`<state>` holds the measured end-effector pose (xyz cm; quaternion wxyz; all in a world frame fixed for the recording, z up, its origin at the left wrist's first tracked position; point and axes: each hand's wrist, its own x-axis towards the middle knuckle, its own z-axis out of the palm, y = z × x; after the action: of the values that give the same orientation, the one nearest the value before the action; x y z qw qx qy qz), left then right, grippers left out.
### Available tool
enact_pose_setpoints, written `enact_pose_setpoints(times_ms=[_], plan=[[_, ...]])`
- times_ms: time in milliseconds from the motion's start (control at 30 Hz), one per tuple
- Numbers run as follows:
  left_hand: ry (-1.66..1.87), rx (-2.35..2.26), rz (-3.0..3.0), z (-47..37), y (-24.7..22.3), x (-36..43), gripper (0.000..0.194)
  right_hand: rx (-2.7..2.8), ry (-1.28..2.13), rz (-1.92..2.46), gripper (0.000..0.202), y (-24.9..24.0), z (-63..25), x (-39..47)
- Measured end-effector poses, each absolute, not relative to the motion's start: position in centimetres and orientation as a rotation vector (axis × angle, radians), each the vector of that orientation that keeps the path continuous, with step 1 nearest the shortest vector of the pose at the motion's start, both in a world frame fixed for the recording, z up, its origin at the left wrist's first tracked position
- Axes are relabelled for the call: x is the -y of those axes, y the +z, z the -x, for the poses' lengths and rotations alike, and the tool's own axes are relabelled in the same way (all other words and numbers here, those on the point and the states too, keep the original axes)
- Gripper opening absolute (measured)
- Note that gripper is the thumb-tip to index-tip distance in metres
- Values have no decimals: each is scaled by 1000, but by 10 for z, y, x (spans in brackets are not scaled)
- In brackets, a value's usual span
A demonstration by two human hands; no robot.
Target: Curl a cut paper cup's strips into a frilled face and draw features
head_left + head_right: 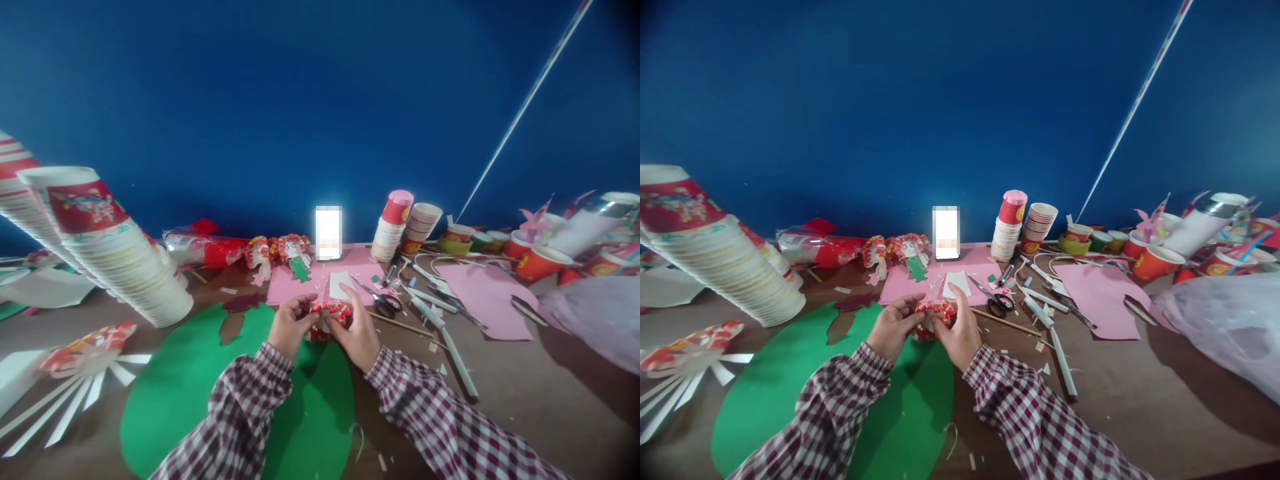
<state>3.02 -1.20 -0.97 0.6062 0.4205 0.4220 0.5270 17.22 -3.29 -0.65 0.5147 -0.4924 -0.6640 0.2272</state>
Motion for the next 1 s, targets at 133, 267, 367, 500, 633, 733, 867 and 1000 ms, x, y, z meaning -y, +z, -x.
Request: enact_pose_setpoints(times_ms=[133,267,367,500,633,733,867,1000], plan=[[1171,-921,-811,-31,-3,14,50,1578,532,1185,67,-8,-172,32],[1152,-950,-862,-32,-2,15,49,1565,489,1208,63,-8,-173,31],[1145,-1003,-936,-33,-5,16,46,1566,545,1182,63,-9,-173,31],[1152,-989,-957,-31,-6,15,46,1543,632,1153,65,-8,-172,33],[1143,-889,-853,-29,0,15,47,1480,770,1087,64,-6,-171,32],[1113,-760,-756,-28,4,16,52,1418,979,993,64,-8,-171,30],[1085,-740,-747,-29,5,18,53,1404,1034,977,64,-14,-172,27],[1132,-887,-912,-31,-1,18,49,1480,774,1107,64,-13,-174,28]])
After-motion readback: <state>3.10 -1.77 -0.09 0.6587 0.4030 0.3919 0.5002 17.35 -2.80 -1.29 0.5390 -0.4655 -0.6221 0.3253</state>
